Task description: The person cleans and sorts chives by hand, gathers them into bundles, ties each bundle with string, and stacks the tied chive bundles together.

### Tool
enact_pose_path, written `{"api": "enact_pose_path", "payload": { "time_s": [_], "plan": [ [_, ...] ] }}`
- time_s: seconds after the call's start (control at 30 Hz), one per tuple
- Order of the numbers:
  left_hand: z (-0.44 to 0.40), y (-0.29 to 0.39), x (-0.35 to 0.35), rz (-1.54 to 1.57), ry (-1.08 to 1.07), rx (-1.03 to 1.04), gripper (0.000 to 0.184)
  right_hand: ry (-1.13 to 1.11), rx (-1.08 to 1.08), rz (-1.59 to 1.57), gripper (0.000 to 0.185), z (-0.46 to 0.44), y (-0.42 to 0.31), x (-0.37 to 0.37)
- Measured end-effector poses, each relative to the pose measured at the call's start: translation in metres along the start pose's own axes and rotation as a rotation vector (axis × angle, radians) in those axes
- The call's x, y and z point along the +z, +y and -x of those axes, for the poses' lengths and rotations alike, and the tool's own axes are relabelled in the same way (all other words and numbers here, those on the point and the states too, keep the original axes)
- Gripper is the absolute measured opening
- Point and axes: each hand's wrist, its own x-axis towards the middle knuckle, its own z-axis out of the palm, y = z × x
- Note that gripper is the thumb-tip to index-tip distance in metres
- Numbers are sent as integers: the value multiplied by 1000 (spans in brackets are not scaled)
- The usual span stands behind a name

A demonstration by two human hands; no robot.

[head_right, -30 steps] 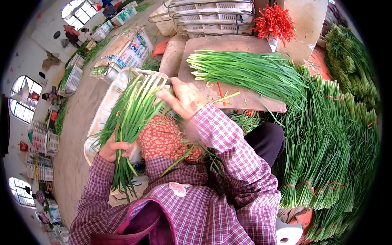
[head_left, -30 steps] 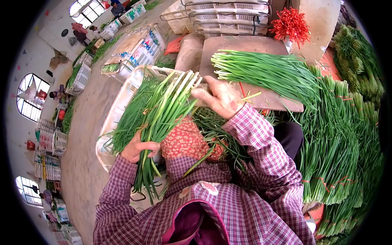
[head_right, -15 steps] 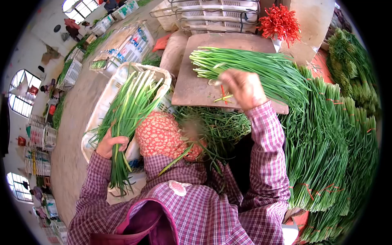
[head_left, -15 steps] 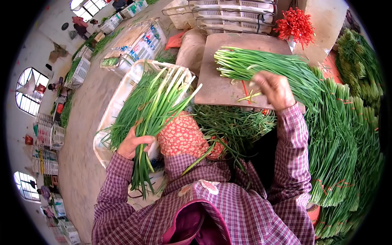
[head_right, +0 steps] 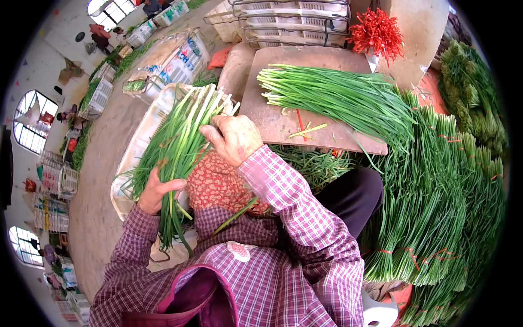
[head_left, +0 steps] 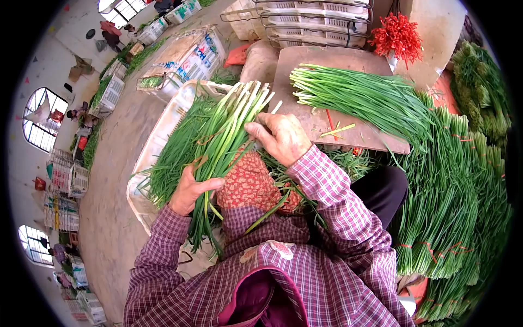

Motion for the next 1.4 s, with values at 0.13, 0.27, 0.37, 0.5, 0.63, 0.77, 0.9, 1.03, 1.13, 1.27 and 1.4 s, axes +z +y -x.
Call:
{"api": "enact_pose_path", "payload": {
  "time_s": [0.13, 0.27, 0.37, 0.5, 0.63, 0.77, 0.9, 1.03, 1.13, 1.27, 1.4],
  "plan": [
    [-1, 4, 0, -32, -27, -4, 59, -100, 212, -685, 31, 6, -7, -17],
    [-3, 1, -5, -32, -12, -16, 58, -42, 291, -1029, 22, 16, -13, -67],
    [-8, -8, -11, 40, 10, -46, 60, 71, 107, -1148, 29, 27, -21, -106],
    [-10, -12, -9, 145, 15, -44, 67, -128, 129, -675, 28, 44, -2, -120],
    [-9, -7, -1, 159, 5, -30, 75, -56, -12, 401, 51, 53, 51, -41],
    [-11, -7, 5, 184, -17, -27, 74, -32, 37, 73, 45, 37, 1, -8],
    [-10, -3, 13, 243, -59, -31, 72, 14, -82, 154, 31, 24, -8, 19],
    [-13, -17, 2, 359, -119, -39, 61, -33, -125, -171, 21, 20, -4, 13],
    [-16, -25, -7, 470, -74, -145, 44, -123, 81, -829, 11, 28, -27, -36],
    [-18, -31, -9, 585, -80, -177, 42, -221, 102, -549, 16, 32, -21, -90],
    [-19, -36, -9, 631, -172, -194, 40, 32, -43, 337, 31, 31, -2, -46]
  ]
}}
